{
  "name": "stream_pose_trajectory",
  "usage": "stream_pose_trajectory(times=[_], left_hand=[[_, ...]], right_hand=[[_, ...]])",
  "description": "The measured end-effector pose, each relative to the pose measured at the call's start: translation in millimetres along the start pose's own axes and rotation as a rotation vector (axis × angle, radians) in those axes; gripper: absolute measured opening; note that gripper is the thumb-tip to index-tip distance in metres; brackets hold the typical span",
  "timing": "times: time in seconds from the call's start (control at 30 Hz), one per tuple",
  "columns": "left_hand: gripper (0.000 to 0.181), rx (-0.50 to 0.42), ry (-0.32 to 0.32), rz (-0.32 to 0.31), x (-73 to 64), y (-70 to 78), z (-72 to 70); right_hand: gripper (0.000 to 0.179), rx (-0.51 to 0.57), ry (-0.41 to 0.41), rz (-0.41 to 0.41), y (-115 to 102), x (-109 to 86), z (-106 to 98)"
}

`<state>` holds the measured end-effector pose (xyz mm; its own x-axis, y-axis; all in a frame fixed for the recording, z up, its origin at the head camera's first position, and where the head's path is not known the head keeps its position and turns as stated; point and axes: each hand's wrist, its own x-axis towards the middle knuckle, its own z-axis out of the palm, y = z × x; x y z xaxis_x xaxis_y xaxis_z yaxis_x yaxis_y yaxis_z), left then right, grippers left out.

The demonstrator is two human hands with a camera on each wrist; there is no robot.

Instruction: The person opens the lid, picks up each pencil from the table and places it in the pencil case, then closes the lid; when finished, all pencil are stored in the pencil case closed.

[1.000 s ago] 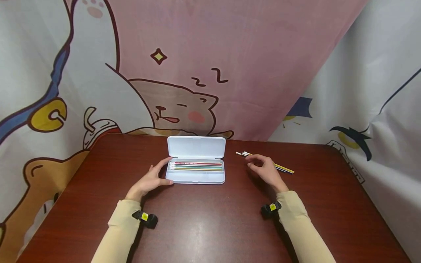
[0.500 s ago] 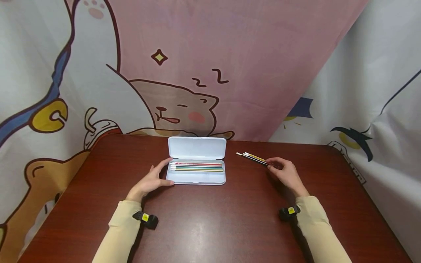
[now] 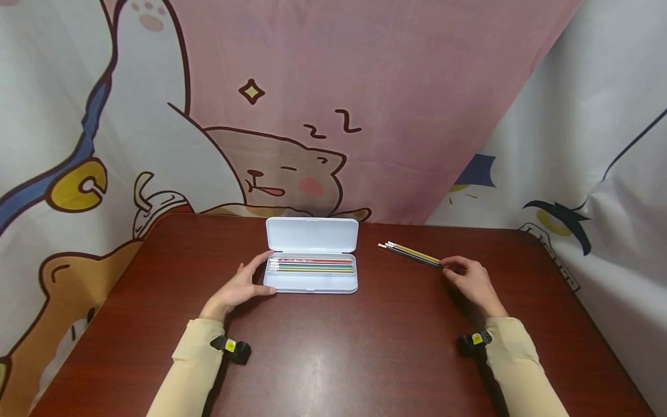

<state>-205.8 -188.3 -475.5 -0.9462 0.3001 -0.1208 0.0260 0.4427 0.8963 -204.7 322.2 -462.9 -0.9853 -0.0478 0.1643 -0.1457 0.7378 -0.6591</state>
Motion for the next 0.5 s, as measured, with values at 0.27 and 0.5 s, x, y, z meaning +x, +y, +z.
stream_pose_trajectory(times=[0.27, 0.5], left_hand=[[0.088, -0.002, 0.001, 0.005, -0.5, 0.4, 0.0], [0.087, -0.004, 0.002, 0.007, -0.4, 1.4, -0.5]], right_hand=[[0.019, -0.041, 0.012, 0.026, 14, -4.0, -6], [0.020, -0.044, -0.009, 0.019, 18, -3.9, -7]])
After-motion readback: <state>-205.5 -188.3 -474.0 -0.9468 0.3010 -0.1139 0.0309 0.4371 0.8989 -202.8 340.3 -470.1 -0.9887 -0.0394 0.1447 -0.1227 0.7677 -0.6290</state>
